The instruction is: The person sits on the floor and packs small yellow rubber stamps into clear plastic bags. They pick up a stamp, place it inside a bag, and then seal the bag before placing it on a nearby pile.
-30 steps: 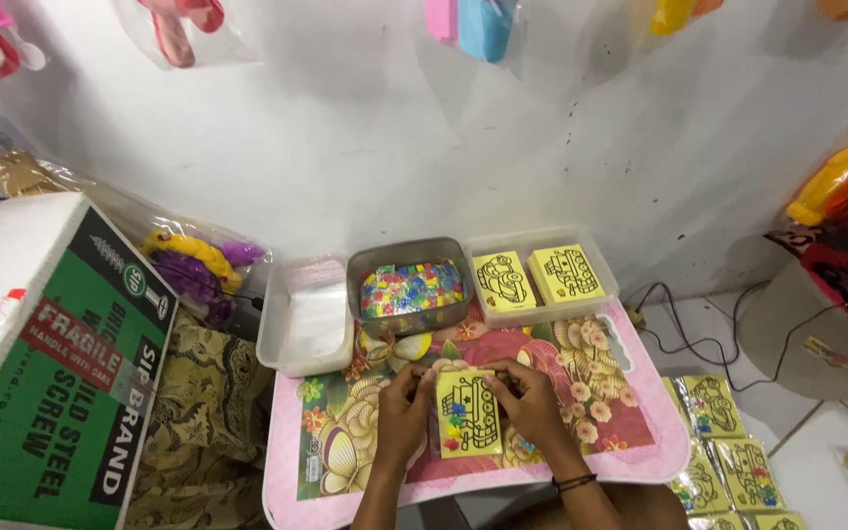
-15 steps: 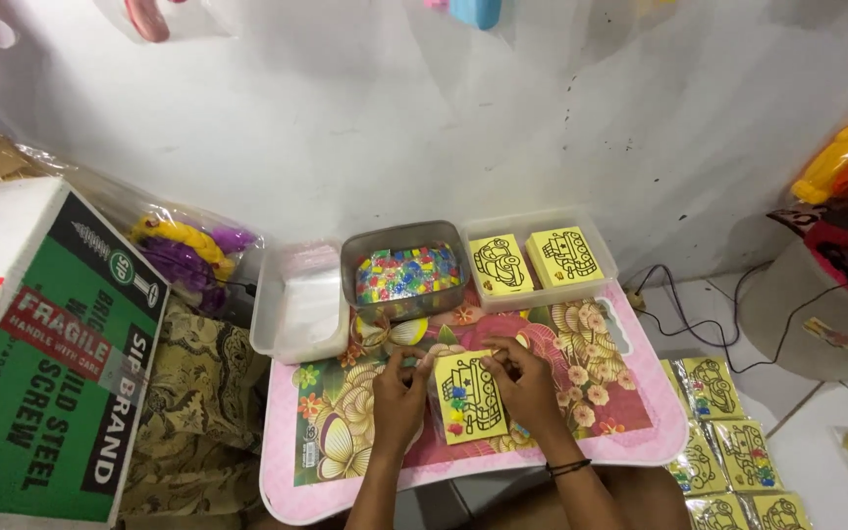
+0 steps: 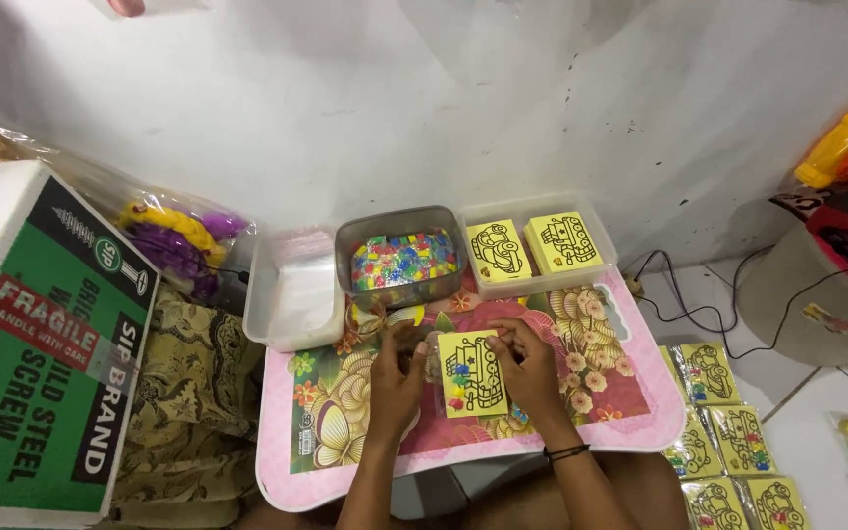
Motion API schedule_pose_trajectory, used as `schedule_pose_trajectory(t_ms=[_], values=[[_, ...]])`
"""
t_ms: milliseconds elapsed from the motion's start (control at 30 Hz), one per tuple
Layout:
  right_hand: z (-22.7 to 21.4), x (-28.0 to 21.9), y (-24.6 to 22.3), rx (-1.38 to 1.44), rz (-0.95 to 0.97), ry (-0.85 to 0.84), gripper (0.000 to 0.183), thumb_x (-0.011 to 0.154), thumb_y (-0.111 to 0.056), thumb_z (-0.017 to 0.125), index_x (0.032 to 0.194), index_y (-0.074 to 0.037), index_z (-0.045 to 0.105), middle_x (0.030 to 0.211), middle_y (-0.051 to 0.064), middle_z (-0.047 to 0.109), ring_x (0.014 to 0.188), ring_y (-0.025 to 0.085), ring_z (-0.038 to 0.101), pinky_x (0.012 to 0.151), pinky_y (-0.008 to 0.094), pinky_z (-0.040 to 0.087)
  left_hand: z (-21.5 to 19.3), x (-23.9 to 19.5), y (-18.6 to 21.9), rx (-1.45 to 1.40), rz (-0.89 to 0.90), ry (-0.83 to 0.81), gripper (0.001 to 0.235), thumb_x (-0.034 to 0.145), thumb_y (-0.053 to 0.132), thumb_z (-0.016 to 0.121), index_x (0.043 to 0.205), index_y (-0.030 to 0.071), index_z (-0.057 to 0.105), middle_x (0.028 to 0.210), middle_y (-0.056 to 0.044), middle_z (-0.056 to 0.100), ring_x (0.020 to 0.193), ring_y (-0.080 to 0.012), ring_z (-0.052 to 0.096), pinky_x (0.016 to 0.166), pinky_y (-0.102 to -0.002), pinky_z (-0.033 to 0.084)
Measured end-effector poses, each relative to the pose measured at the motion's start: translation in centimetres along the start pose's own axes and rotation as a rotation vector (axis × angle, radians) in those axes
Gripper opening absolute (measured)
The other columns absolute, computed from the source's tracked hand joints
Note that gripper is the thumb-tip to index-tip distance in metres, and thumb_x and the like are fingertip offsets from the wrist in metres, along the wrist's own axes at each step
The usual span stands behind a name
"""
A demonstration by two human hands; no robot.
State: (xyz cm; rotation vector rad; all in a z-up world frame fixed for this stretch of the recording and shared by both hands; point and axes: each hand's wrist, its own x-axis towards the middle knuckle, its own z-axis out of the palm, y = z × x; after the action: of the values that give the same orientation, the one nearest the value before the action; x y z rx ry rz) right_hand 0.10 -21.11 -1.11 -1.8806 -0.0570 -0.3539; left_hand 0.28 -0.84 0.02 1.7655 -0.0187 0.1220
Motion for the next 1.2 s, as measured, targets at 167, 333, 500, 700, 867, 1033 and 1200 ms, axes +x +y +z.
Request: schedule_pose_trajectory(t_ms=[167, 333, 500, 700, 867, 1033, 1200], values=[[0.0, 0.0, 0.0, -0.059, 0.013, -0.031, 0.021, 0.097, -0.017, 0.065, 0.116, -0.012, 0.072, 0.071, 0.0, 0.061, 0.058, 0.009, 0.049, 0.053, 0.027, 0.036, 0.0, 0.0, -0.3, 0.074, -0.038, -0.103, 0.046, 0.096, 0.032, 0.063, 0.139, 0.02, 0.054, 0.103, -0.005, 0.077, 0.095, -0.0188, 0.075, 0.074, -0.033, 0.058], [1.1, -0.4, 1.5, -0.236, -0.002, -0.056, 0.022, 0.095, -0.014, 0.069, 0.116, -0.014, 0.075, 0.07, 0.01, 0.073, 0.051, 0.028, 0.063, 0.053, 0.041, 0.049, 0.3, -0.2, -1.3, 0.125, 0.131, -0.022, 0.043, 0.091, 0.012, 0.07, 0.133, 0.013, 0.063, 0.088, -0.022, 0.07, 0.091, -0.0429, 0.07, 0.083, -0.05, 0.054], [2.1, -0.1, 3.9, -0.739, -0.258, -0.141, 0.029, 0.106, -0.036, 0.047, 0.132, -0.032, 0.06, 0.097, 0.003, 0.074, 0.084, 0.028, 0.076, 0.07, 0.049, 0.063, 0.9, 0.1, -3.3, 0.411, 0.222, 0.11, 0.035, 0.092, 0.015, 0.064, 0.127, 0.017, 0.063, 0.087, -0.009, 0.063, 0.088, -0.0325, 0.068, 0.077, -0.042, 0.056], [2.2, -0.1, 3.9, -0.821, -0.222, -0.187, 0.031, 0.105, -0.031, 0.045, 0.134, -0.035, 0.054, 0.094, 0.002, 0.07, 0.084, 0.03, 0.074, 0.072, 0.051, 0.062, 1.3, 0.5, -4.4, 0.711, 0.489, 0.165, 0.027, 0.095, 0.023, 0.059, 0.121, 0.014, 0.061, 0.1, -0.008, 0.061, 0.092, -0.0319, 0.062, 0.073, -0.046, 0.052], [2.0, 0.3, 2.7, -0.744, -0.265, -0.168, 0.033, 0.098, -0.009, 0.055, 0.129, -0.019, 0.06, 0.1, 0.005, 0.076, 0.071, 0.028, 0.069, 0.051, 0.043, 0.049, 1.1, -0.2, -2.7, 0.672, 0.657, -0.125, 0.035, 0.092, 0.006, 0.056, 0.126, 0.005, 0.063, 0.128, -0.013, 0.067, 0.125, -0.0328, 0.058, 0.099, -0.047, 0.043], [1.6, -0.2, 1.2, -0.663, -0.169, -0.175, 0.032, 0.1, -0.016, 0.05, 0.13, -0.018, 0.06, 0.109, 0.007, 0.076, 0.083, 0.03, 0.071, 0.062, 0.045, 0.053, 1.5, -0.4, -3.4, 0.741, 0.692, -0.133, 0.035, 0.1, 0.015, 0.053, 0.129, 0.006, 0.069, 0.131, -0.011, 0.071, 0.127, -0.0342, 0.061, 0.103, -0.049, 0.043], [1.7, -0.1, 1.8, -0.599, -0.189, 0.003, 0.023, 0.097, -0.014, 0.06, 0.119, -0.011, 0.065, 0.087, 0.01, 0.071, 0.077, 0.03, 0.063, 0.058, 0.043, 0.049, 1.7, -0.6, -3.8, 0.79, 0.622, -0.124, 0.039, 0.101, 0.019, 0.051, 0.135, 0.009, 0.067, 0.133, -0.008, 0.071, 0.137, -0.0276, 0.055, 0.112, -0.049, 0.036]])
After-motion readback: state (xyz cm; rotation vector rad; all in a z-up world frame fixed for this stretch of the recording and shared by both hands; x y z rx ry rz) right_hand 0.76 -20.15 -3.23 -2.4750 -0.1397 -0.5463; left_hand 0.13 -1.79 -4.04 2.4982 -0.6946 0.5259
